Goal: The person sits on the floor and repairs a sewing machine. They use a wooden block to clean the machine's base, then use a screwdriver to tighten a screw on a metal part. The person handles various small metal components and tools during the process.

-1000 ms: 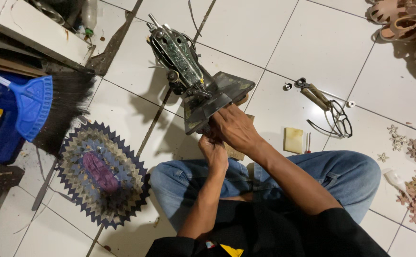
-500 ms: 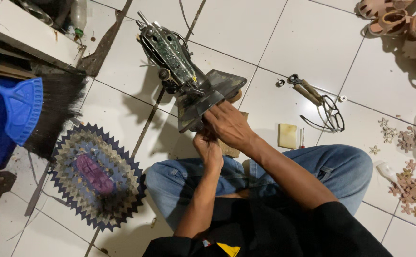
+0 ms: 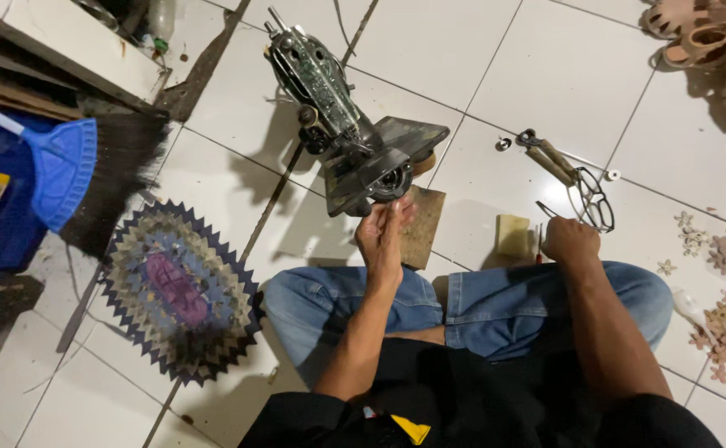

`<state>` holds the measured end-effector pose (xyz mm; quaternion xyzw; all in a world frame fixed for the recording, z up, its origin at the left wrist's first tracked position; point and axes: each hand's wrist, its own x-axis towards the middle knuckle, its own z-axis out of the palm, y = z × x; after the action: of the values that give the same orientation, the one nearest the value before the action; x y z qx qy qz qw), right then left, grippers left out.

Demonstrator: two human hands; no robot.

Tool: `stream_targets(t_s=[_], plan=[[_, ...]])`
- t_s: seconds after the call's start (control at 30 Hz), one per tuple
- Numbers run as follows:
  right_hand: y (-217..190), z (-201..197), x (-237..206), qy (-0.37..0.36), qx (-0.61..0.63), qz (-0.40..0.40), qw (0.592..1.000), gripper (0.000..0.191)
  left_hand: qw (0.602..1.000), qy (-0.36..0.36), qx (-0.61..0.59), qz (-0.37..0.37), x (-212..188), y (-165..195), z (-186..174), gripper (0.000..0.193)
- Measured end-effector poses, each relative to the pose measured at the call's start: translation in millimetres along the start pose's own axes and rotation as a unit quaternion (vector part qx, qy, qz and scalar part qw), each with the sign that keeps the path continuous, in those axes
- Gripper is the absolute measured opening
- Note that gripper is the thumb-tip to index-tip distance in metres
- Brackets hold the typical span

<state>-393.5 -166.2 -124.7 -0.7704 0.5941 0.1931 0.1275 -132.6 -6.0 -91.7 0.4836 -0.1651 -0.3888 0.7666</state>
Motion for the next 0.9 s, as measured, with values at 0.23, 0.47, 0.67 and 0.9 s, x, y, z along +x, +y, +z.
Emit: stream_targets(t_s=[0.23, 0.47, 0.67, 0.9], plan=[[-23, 5, 17, -0.111, -0.009, -0.013, 0.994, 0.031, 0.998, 0.012, 0.035, -0.056, -12, -16, -22, 0.029], [-30, -23, -11, 0.28, 0.088, -0.131, 0.947, 0.03, 0.979, -0.093, 0.143, -0.108, -32, -44, -23, 0.035], [-86, -62, -77, 0.214, 0.343, -0.301, 0.864, 0.023, 0.967, -0.18, 0.141, -0.111, -35, -40, 28, 0.04], [-125, -69, -119, 0.346, 0.228, -0.355, 0.838, 0.029, 0.943, -0.143, 0.299, 0.003, -42, 2, 32, 0.042]])
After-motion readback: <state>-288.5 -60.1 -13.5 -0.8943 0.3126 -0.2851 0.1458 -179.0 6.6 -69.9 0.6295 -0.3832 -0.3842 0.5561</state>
